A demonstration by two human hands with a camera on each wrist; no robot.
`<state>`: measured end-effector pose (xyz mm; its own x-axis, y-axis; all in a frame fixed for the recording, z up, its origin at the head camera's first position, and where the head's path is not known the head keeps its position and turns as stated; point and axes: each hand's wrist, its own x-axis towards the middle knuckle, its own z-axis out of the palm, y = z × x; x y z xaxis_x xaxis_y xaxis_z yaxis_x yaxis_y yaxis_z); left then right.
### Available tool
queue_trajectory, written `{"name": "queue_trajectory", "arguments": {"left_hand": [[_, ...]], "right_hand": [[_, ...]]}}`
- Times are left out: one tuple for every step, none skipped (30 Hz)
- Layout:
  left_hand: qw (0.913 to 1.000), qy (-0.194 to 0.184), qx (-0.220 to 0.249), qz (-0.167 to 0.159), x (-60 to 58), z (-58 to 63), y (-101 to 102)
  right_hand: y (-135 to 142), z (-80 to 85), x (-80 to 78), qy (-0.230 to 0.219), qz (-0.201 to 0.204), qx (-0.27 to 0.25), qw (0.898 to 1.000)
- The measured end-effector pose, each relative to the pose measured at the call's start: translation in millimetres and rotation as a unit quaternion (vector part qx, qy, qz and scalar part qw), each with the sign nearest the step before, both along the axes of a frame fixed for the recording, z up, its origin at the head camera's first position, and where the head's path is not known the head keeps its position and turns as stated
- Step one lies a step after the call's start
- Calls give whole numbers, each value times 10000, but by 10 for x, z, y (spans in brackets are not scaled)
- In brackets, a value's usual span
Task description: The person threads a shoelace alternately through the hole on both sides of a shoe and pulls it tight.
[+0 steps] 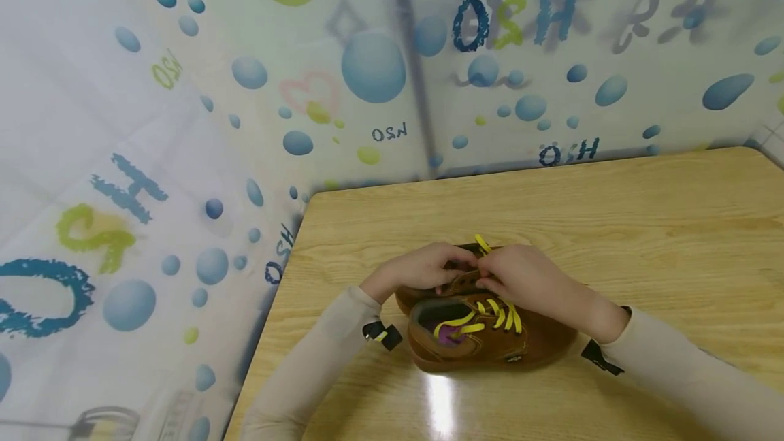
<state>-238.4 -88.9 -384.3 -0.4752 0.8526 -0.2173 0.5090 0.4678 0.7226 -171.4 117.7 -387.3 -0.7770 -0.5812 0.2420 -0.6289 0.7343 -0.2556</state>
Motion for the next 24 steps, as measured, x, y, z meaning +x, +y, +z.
{"name": "queue_trajectory", "arguments": {"left_hand": [[9999, 142, 1, -17, 4, -16, 10], [9994, 357, -2, -37, 10, -31, 25], [9982, 598, -21, -38, 18, -46, 40], [9963, 862, -46, -19, 33, -55, 52], [9933, 1154, -85, 23, 52, -56, 59], [9896, 1430, -130, 115, 72, -56, 59], [9852, 1691, -169, 227, 91, -48, 50], [9830, 1790, -183, 371, 113, -28, 31], [9817, 1819, -167, 542, 135, 3, -1], [9805, 1813, -121, 752, 151, 34, -41], [9789, 1787, -61, 988, 164, 68, -89], [9781, 1669, 56, 1241, 173, 106, -142], [9777, 1459, 244, 1493, 177, 145, -197], [9765, 1162, 495, 1744, 178, 183, -254], [9736, 892, 790, 1945, 175, 213, -307], [9687, 558, 1140, 2132, 169, 233, -355], [9619, 204, 1538, 2251, 163, 251, -396], [9527, -164, 1962, 2315, 156, 263, -431], [9419, -506, 2374, 2323, 150, 271, -463], [9297, -835, 2763, 2287, 142, 271, -489], [9161, -1133, 3130, 2236, 137, 271, -508], [9018, -1381, 3463, 2187, 131, 268, -524], [8884, -1578, 3755, 2120, 126, 264, -539], [8763, -1724, 3988, 2082, 123, 265, -554]], "right_hand": [[2, -5, 3, 4, -29, -19, 10000], [6, -11, 3, 2, -62, -38, 10000], [11, -17, 2, -16, -84, -65, 9999], [19, -20, -3, -49, -83, -93, 9999], [28, -18, -9, -90, -66, -98, 9999], [43, -14, -18, -121, -37, -84, 9999], [61, -6, -28, -144, -13, -44, 9999], [84, 7, -38, -187, -19, 1, 9998], [111, 25, -49, -193, -14, 69, 9998], [140, 47, -60, -180, -8, 119, 9998], [171, 71, -71, -153, -28, 161, 9997], [203, 93, -79, -103, -47, 146, 9998], [231, 115, -86, -39, -88, 116, 9999], [256, 133, -94, 52, -115, 62, 9999], [277, 148, -100, 172, -132, -9, 9998], [291, 156, -107, 284, -161, -107, 9994], [299, 161, -110, 390, -220, -199, 9988], [302, 162, -111, 470, -290, -305, 9980], [294, 163, -114, 525, -380, -402, 9971], [282, 159, -116, 524, -493, -509, 9961], [266, 154, -117, 464, -629, -622, 9950], [249, 147, -117, 372, -770, -725, 9937], [231, 141, -117, 251, -910, -812, 9922], [216, 131, -118, 109, -1041, -882, 9906]]}}
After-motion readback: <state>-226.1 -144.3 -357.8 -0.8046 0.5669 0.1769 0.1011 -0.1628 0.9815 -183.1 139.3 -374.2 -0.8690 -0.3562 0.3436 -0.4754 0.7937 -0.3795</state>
